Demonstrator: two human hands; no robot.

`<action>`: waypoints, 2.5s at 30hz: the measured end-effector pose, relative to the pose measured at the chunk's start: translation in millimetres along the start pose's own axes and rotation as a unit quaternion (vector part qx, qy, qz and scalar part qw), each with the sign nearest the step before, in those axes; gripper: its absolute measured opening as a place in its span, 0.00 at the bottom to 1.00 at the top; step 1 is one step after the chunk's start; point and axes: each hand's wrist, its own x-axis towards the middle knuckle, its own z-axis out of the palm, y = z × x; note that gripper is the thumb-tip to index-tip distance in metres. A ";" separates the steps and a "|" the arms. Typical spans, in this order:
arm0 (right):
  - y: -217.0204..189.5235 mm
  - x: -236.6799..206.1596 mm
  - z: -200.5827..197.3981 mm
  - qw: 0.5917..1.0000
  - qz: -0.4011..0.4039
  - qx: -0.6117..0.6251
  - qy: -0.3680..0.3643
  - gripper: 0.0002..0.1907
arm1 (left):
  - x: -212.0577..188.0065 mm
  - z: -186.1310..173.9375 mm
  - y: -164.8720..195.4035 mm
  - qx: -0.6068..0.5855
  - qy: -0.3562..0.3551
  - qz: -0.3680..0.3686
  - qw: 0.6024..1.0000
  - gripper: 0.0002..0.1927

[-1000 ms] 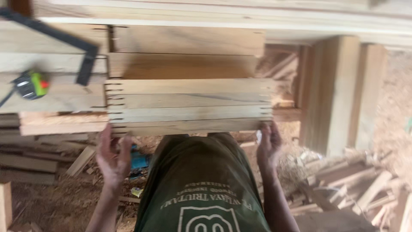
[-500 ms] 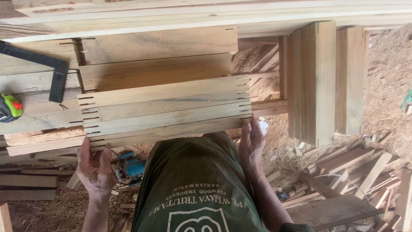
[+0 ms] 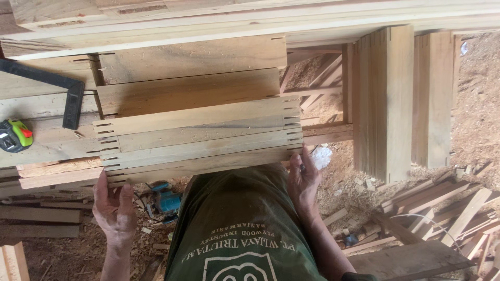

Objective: The person repeatedly picks up wooden planks with notches, places them on a workbench, and uses a square ruler and pencil to mark lines on the wood. The marked planks are then stacked on top of other planks.

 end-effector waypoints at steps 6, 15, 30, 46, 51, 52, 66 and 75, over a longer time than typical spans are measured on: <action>10.3 6.1 -11.7 0.999 0.011 -0.040 -0.026 0.23 | -5.6 -0.9 1.7 -0.002 0.012 -0.027 1.000 0.36; 0.0 186.6 -103.6 0.780 -0.455 -0.400 0.160 0.28 | -4.6 0.1 -0.6 -0.035 0.020 -0.042 0.998 0.37; -118.8 284.5 -92.9 0.611 -0.553 -0.565 0.036 0.26 | 44.3 22.6 86.6 0.031 0.047 0.252 0.966 0.22; -222.1 106.2 20.5 0.769 -0.552 -0.316 -0.063 0.26 | 164.1 179.4 279.2 -0.085 -0.455 -0.057 0.885 0.36; -180.3 222.7 -56.8 0.930 -0.313 -0.135 0.137 0.29 | 187.6 124.8 249.1 0.134 -0.510 0.007 0.850 0.36; -164.6 237.5 -70.4 0.967 -0.219 -0.082 0.098 0.30 | 193.5 117.4 241.7 0.130 -0.532 0.035 0.836 0.39; -60.3 223.6 -23.0 0.965 0.127 -0.033 -0.226 0.23 | 247.8 133.1 179.6 0.371 -0.574 0.012 0.730 0.43; -67.3 253.7 -19.5 0.897 0.172 -0.146 -0.381 0.24 | 245.5 130.3 154.2 0.404 -0.546 0.086 0.729 0.39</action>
